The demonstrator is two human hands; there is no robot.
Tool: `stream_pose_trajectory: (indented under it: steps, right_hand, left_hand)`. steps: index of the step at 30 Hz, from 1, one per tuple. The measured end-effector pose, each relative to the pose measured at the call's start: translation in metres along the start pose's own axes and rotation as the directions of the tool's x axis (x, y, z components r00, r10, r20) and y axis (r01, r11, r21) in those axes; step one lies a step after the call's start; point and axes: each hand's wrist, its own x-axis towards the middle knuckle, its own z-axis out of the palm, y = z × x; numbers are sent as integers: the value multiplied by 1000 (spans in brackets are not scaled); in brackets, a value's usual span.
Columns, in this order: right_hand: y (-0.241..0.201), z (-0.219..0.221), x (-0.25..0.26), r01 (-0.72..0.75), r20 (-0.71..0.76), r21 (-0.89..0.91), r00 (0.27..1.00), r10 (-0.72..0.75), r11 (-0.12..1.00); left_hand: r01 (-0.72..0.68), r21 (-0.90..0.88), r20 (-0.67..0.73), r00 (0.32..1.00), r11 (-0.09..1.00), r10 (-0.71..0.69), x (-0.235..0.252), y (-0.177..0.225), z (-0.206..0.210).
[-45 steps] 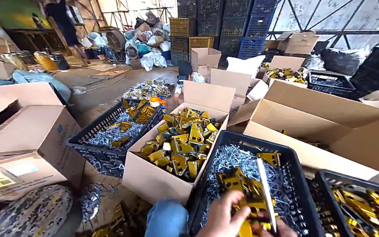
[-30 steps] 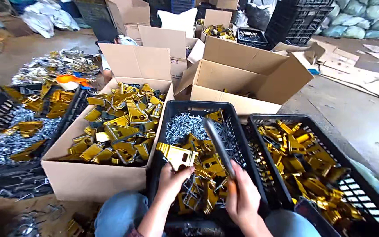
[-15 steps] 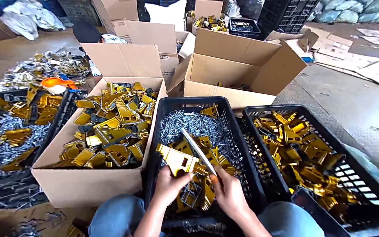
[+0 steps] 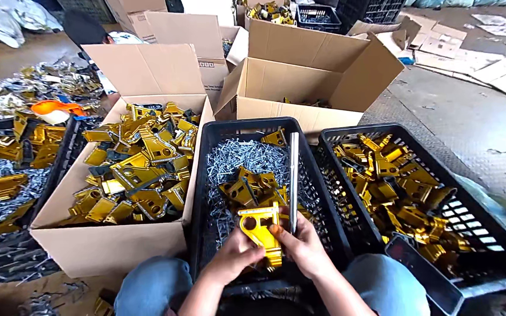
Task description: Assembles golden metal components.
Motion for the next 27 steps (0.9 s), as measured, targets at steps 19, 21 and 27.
stream_pose_trajectory:
  steps: [19,21,27]
  right_hand:
    - [23,-13,34,-342,-279,-815,939,200,469]
    - [23,-25,47,-426,-363,-843,901,238,328]
    - [37,-52,69,-491,-462,-838,870,171,238]
  left_hand:
    - [187,680,-488,837,709,248,20,-9,-5]
    - [280,746,-479,856,605,194,22,-10,-6]
    - [474,822,-402,876,316,-268,29,0,-11]
